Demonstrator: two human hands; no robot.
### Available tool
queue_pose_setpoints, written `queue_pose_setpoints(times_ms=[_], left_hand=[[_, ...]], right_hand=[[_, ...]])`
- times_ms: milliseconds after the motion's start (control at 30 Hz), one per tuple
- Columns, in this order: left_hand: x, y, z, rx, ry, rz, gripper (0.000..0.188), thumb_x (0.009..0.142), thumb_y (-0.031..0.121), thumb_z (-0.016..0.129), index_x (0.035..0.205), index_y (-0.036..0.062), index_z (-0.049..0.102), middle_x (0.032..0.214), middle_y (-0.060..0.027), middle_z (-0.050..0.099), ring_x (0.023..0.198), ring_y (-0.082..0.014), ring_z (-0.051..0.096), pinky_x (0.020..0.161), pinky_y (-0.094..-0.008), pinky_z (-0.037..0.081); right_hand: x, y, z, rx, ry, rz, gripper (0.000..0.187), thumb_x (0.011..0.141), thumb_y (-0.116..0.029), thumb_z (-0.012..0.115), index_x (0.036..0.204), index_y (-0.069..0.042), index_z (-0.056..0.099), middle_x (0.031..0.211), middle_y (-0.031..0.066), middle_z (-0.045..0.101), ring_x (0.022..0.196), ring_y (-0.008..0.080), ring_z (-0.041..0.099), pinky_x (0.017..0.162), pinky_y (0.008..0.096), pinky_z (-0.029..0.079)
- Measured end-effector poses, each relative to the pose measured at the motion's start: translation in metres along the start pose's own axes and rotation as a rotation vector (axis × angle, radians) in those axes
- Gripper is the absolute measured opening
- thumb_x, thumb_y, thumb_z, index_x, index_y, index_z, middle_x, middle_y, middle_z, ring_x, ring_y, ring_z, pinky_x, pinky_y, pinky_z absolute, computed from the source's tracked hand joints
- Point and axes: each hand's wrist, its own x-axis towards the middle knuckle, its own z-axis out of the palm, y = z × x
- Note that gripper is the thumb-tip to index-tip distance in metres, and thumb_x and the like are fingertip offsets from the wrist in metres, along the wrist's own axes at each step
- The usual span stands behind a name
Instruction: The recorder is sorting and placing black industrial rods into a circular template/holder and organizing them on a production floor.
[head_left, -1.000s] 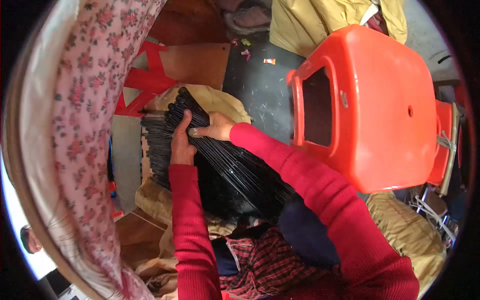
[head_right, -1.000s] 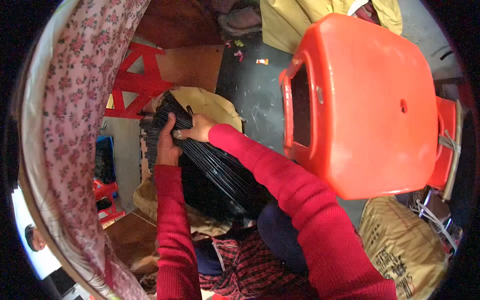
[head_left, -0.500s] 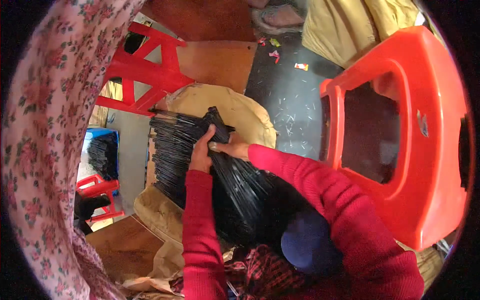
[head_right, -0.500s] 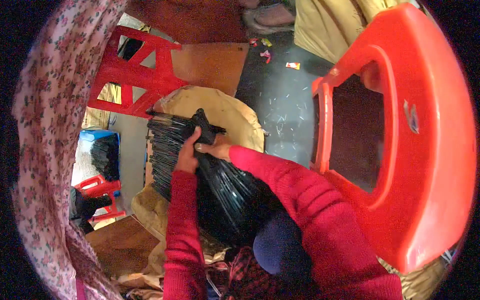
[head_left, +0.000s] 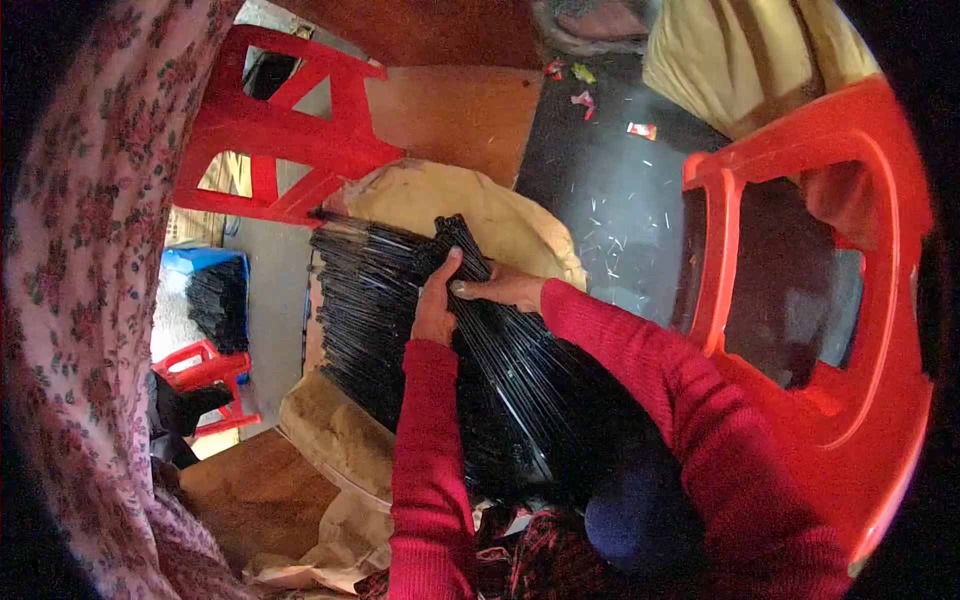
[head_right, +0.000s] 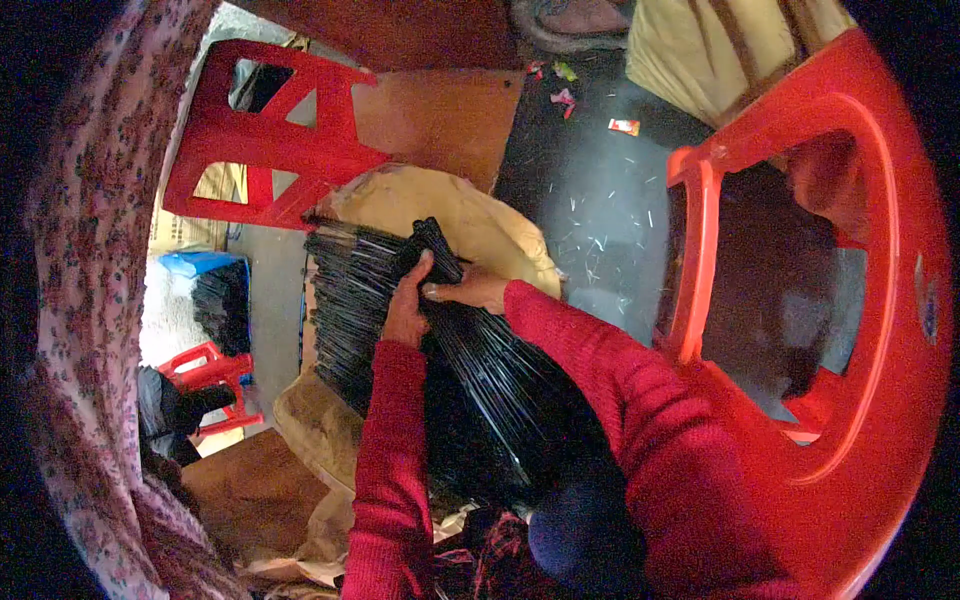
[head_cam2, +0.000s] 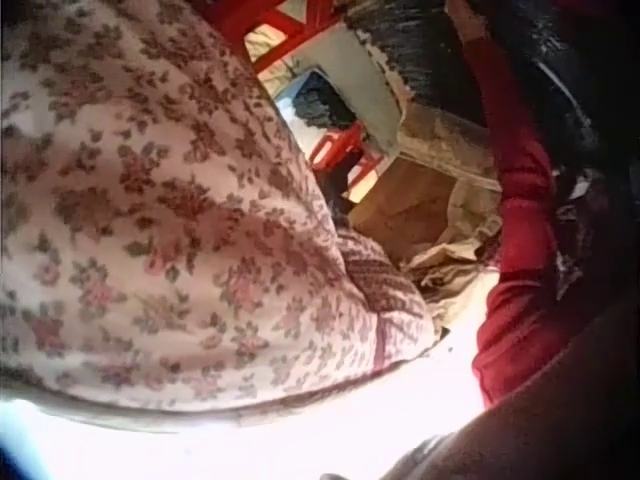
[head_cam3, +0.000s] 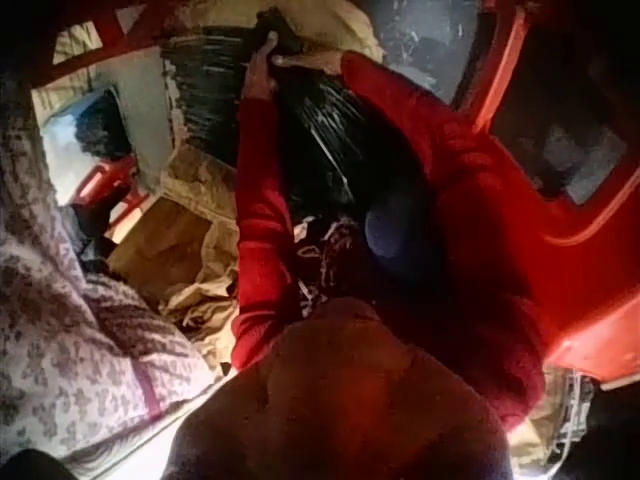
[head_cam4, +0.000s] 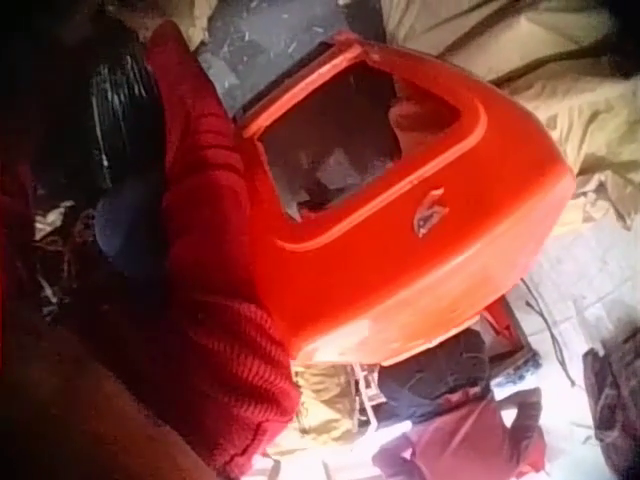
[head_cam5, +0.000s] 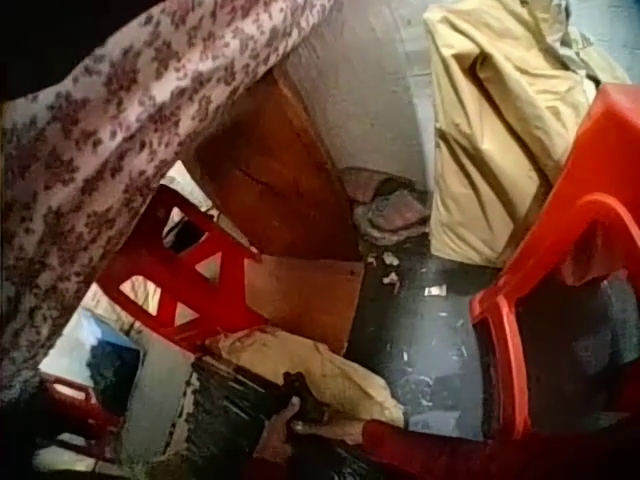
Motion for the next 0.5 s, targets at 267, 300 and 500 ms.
queue_pose_setpoints(times_ms=[267, 300, 500], left_hand=[[-0.03, -0.001, -0.008, 0.003, 0.049, 0.235, 0.043, 0.09, 0.038, 0.067, 0.12, 0.0071, 0.062, 0.113, -0.0075, 0.066, 0.096, -0.0218, 0.064, 0.082, -0.0362, 0.054], [-0.037, -0.001, -0.008, 0.01, 0.063, 0.238, 0.043, 0.09, 0.038, 0.067, 0.12, 0.0071, 0.062, 0.113, -0.0075, 0.066, 0.096, -0.0218, 0.064, 0.082, -0.0362, 0.054], [-0.097, -0.004, 0.013, 0.084, 0.136, 0.369, 0.046, 0.092, 0.041, 0.063, 0.121, 0.0049, 0.061, 0.113, -0.0063, 0.065, 0.098, -0.0209, 0.063, 0.085, -0.0351, 0.051]], right_hand=[[-0.006, 0.002, 0.031, -0.121, 0.033, -0.004, 0.075, 0.078, -0.038, 0.08, 0.136, -0.001, 0.048, 0.119, 0.0109, 0.062, 0.107, 0.0203, 0.058, 0.094, 0.0334, 0.047], [-0.01, 0.0, 0.036, -0.134, 0.034, -0.012, 0.073, 0.077, -0.038, 0.08, 0.133, -0.001, 0.051, 0.117, 0.0113, 0.064, 0.106, 0.0204, 0.059, 0.093, 0.0333, 0.047], [-0.054, -0.032, 0.066, -0.307, 0.092, -0.175, 0.071, 0.074, -0.044, 0.08, 0.122, 0.002, 0.056, 0.111, 0.0158, 0.066, 0.104, 0.0234, 0.062, 0.092, 0.0343, 0.048]])
